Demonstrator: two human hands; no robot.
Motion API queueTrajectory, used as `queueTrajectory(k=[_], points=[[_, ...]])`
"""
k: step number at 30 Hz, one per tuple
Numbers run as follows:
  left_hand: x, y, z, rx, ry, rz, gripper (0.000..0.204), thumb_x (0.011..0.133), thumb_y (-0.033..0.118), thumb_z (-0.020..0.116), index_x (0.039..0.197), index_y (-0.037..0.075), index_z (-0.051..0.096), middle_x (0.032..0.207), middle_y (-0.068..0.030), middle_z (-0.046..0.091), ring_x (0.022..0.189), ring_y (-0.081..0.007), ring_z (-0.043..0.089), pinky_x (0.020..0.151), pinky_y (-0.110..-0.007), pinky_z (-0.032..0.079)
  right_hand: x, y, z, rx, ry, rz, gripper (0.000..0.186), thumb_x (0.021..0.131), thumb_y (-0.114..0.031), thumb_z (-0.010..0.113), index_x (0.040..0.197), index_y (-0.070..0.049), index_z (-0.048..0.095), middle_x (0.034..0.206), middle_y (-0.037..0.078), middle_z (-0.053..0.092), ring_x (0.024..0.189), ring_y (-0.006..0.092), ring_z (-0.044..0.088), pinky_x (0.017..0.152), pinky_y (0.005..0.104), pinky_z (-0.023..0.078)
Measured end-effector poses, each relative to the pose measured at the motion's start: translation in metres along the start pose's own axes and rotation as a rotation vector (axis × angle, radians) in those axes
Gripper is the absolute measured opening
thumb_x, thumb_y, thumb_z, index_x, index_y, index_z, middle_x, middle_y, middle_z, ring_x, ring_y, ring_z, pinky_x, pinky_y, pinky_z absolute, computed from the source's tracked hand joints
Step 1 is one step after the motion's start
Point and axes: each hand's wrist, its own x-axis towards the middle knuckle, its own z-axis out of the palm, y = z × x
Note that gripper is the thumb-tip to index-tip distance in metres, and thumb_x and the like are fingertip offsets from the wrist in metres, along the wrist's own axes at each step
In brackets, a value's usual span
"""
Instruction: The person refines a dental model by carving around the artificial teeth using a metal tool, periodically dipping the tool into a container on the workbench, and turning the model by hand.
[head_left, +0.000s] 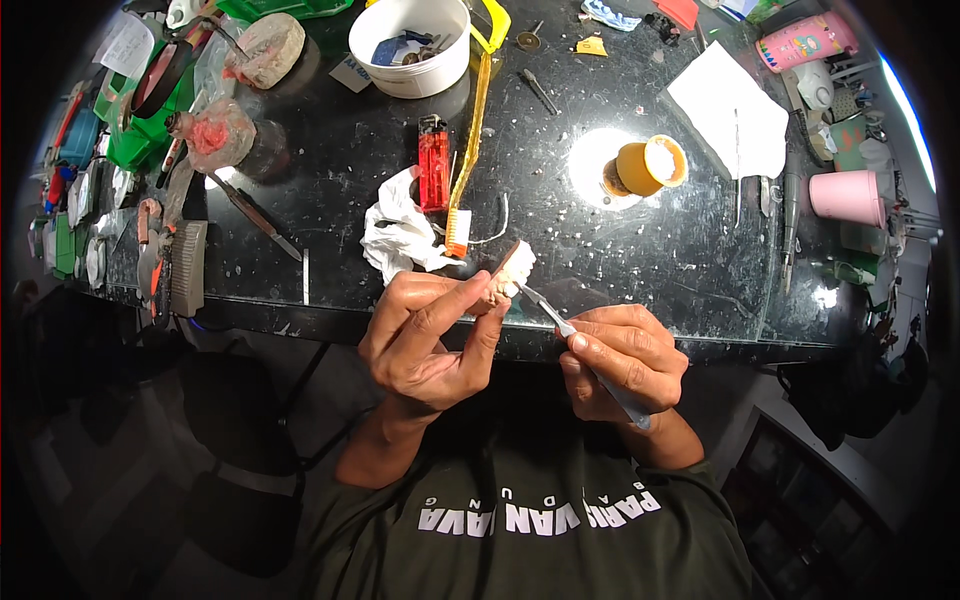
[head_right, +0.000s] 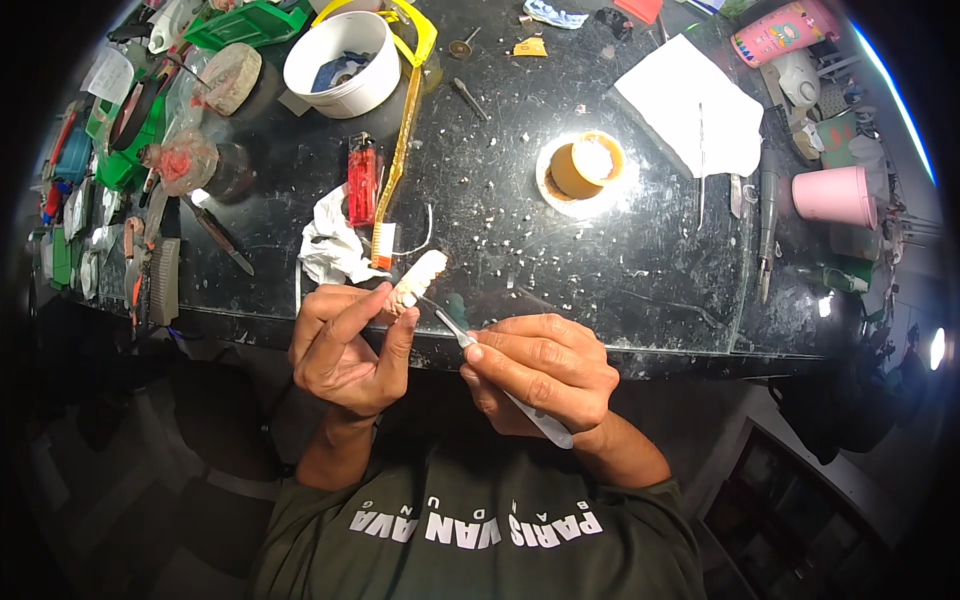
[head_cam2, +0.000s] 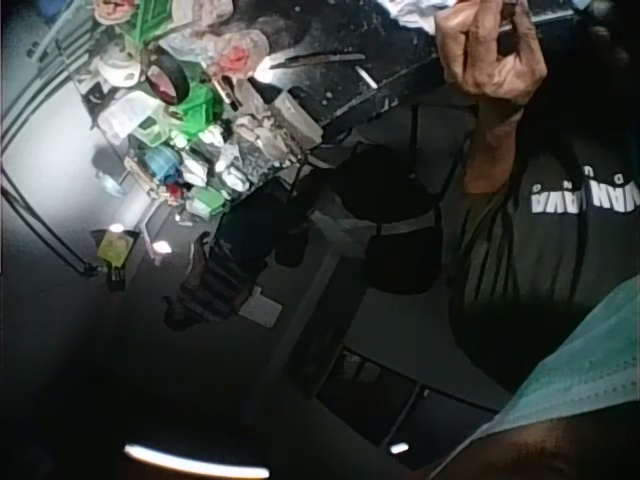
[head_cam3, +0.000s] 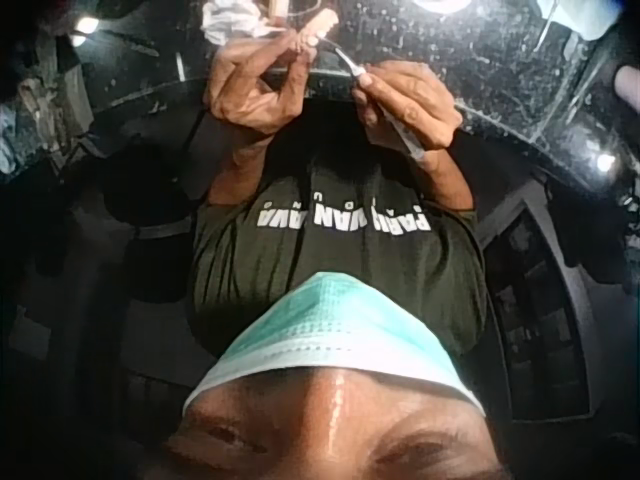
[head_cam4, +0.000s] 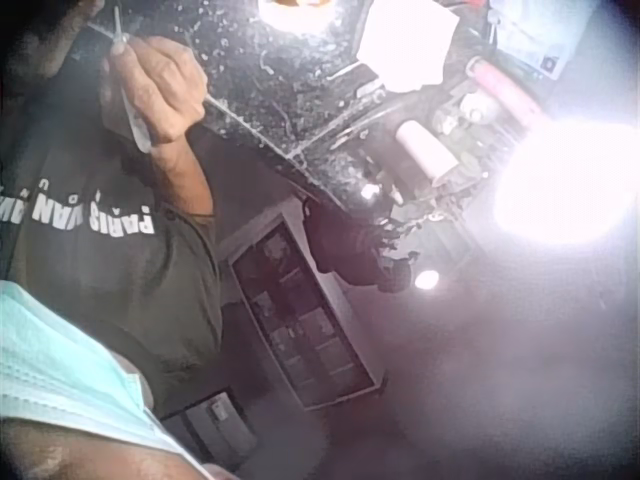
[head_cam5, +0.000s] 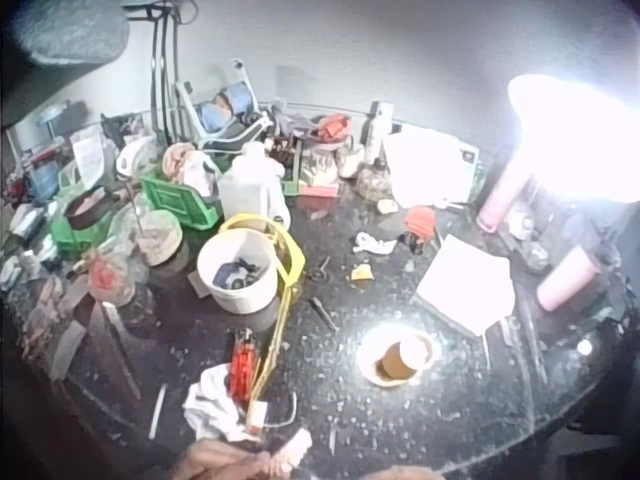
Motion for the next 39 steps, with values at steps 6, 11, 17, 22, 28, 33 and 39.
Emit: queueTrajectory(k=[6, 11, 17, 22, 28, 33, 39], points=[[-0.001, -0.001, 0.000, -0.007, 0.003, -0.006, 0.037, 0.075, -0.006, 0.087, 0.110, 0.002, 0.077, 0.088, -0.0030, 0.068, 0.077, -0.0150, 0.067, 0.065, -0.026, 0.054, 0.001, 0.001, 0.001, 0.005, 0.008, 0.013, 0.033, 0.070, 0.006, 0.083, 0.102, 0.000, 0.078, 0.089, 0.012, 0.078, 0.076, 0.0240, 0.076, 0.068, 0.0322, 0.063], [-0.001, -0.003, 0.000, 0.016, -0.003, 0.015, 0.039, 0.074, -0.006, 0.087, 0.110, 0.003, 0.078, 0.089, -0.0031, 0.067, 0.079, -0.0162, 0.067, 0.065, -0.027, 0.055, 0.001, 0.000, 0.000, 0.003, -0.001, 0.032, 0.033, 0.070, 0.006, 0.084, 0.102, 0.000, 0.078, 0.089, 0.012, 0.077, 0.075, 0.0246, 0.075, 0.066, 0.0322, 0.062], [-0.001, -0.003, 0.000, 0.037, -0.008, 0.028, 0.040, 0.073, -0.006, 0.088, 0.111, 0.004, 0.078, 0.089, -0.0025, 0.064, 0.080, -0.0167, 0.066, 0.066, -0.028, 0.055, 0.001, 0.000, -0.001, 0.007, -0.001, 0.028, 0.033, 0.071, 0.006, 0.083, 0.102, 0.000, 0.078, 0.088, 0.012, 0.077, 0.075, 0.0245, 0.075, 0.065, 0.0321, 0.061], [-0.001, -0.002, -0.001, 0.037, -0.010, 0.018, 0.040, 0.073, -0.006, 0.088, 0.111, 0.004, 0.078, 0.089, -0.0023, 0.064, 0.080, -0.0170, 0.067, 0.066, -0.028, 0.056, 0.001, -0.001, 0.000, 0.001, 0.007, 0.031, 0.032, 0.071, 0.006, 0.084, 0.103, 0.000, 0.078, 0.088, 0.012, 0.077, 0.074, 0.0245, 0.075, 0.065, 0.0320, 0.061], [-0.002, -0.003, -0.001, 0.036, -0.008, 0.019, 0.041, 0.073, -0.005, 0.088, 0.111, 0.004, 0.078, 0.089, -0.0024, 0.064, 0.081, -0.0172, 0.067, 0.067, -0.028, 0.056, 0.001, -0.001, 0.001, 0.003, 0.015, 0.034, 0.032, 0.073, 0.006, 0.084, 0.103, 0.000, 0.077, 0.087, 0.012, 0.077, 0.074, 0.0246, 0.075, 0.065, 0.0322, 0.061], [-0.003, -0.003, 0.000, 0.032, -0.006, 0.013, 0.040, 0.073, -0.005, 0.088, 0.111, 0.004, 0.078, 0.089, -0.0025, 0.064, 0.081, -0.0172, 0.067, 0.067, -0.028, 0.056, 0.001, 0.001, 0.000, 0.017, 0.024, 0.038, 0.031, 0.074, 0.006, 0.083, 0.103, 0.000, 0.077, 0.087, 0.012, 0.077, 0.074, 0.0254, 0.075, 0.066, 0.0324, 0.061], [0.001, 0.000, -0.002, 0.008, -0.025, 0.026, 0.037, 0.073, -0.010, 0.085, 0.108, -0.001, 0.077, 0.092, -0.0069, 0.066, 0.081, -0.0193, 0.068, 0.070, -0.029, 0.055, 0.016, 0.010, -0.018, -0.152, 0.171, 0.080, 0.013, 0.096, 0.006, 0.064, 0.109, 0.009, 0.065, 0.084, 0.019, 0.073, 0.075, 0.0231, 0.068, 0.069, 0.0330, 0.055]])
